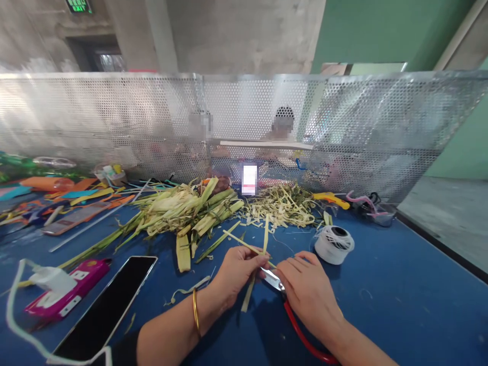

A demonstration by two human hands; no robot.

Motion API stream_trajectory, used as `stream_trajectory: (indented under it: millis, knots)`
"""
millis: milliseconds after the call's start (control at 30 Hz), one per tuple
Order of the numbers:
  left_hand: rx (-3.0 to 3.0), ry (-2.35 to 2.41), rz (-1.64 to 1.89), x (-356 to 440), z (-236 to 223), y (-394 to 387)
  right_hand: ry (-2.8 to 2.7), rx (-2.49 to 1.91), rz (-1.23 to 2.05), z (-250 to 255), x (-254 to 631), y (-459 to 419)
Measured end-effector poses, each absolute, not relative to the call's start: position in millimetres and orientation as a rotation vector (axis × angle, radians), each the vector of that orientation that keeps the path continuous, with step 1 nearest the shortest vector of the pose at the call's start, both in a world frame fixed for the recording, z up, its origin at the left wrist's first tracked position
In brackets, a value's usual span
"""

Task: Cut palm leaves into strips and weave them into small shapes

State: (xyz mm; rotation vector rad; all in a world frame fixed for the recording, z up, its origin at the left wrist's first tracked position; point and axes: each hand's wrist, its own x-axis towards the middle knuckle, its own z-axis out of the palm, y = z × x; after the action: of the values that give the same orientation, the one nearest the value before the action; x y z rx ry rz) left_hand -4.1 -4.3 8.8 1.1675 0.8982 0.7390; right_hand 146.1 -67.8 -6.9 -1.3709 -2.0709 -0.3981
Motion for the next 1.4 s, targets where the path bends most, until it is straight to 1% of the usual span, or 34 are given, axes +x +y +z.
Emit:
stream_trajectory:
  millis: [67, 100, 133, 200, 267, 300, 367, 433, 567, 700, 800, 933, 1033, 1100, 1167, 1267, 1400]
  knots:
    - [1.215, 0.9, 0.763, -2.8, 7.4, -4.5, -2.051, -1.35, -0.256, -3.9, 144.5, -70.8]
    - [1.218, 0.908, 0.767, -2.7, 7.7, -4.4, -2.023, -1.344, -0.125, -1.3, 145.2, -71.6]
    - [1.207, 0.92, 0.764, -2.8, 8.5, -4.4, -1.967, -1.343, 0.064, 1.8, 147.2, -71.6]
    - [1.177, 0.936, 0.721, -3.5, 10.9, -4.6, -1.723, -1.345, 0.561, 8.0, 153.9, -68.8]
    - [1.173, 0.917, 0.627, -3.9, 12.8, -6.2, -1.326, -1.305, 1.049, 11.7, 161.6, -63.4]
    - [1.177, 0.899, 0.57, -3.8, 13.2, -7.4, -1.125, -1.262, 1.234, 12.1, 164.4, -60.4]
    - [1.179, 0.859, 0.468, -3.3, 12.8, -10.5, -0.834, -1.17, 1.446, 9.5, 166.6, -55.8]
    - [1.19, 0.837, 0.402, -2.6, 11.3, -13.0, -0.764, -1.129, 1.499, 4.2, 163.8, -54.0]
    - [1.292, 0.82, 0.32, -2.3, 8.9, -14.6, -0.857, -1.18, 1.431, -4.7, 151.7, -56.1]
    - [1.377, 0.816, 0.313, -2.6, 9.0, -14.7, -0.889, -1.24, 1.21, -8.1, 144.6, -56.3]
    - [1.393, 0.833, 0.34, -1.6, 8.7, -15.0, -0.974, -1.284, 1.103, -8.6, 148.2, -53.2]
    - [1.273, 0.915, 0.474, -0.2, 8.4, -13.2, -1.263, -1.39, 0.795, -2.5, 161.8, -51.9]
    - [1.158, 0.91, 0.565, -1.2, 10.0, -10.9, -1.608, -1.508, 0.546, 3.9, 166.4, -56.0]
    - [1.127, 0.915, 0.606, -2.4, 10.6, -9.6, -1.842, -1.535, 0.417, 4.9, 165.5, -58.5]
    - [1.146, 0.922, 0.633, -3.2, 9.6, -8.7, -1.954, -1.537, 0.319, 3.0, 164.5, -58.7]
    - [1.198, 0.895, 0.652, -3.0, 5.4, -8.1, -1.948, -1.548, 0.258, -1.6, 166.5, -54.9]
    - [1.263, 0.869, 0.66, -0.4, 0.0, -10.6, -1.845, -1.52, 0.257, -3.4, 168.6, -51.8]
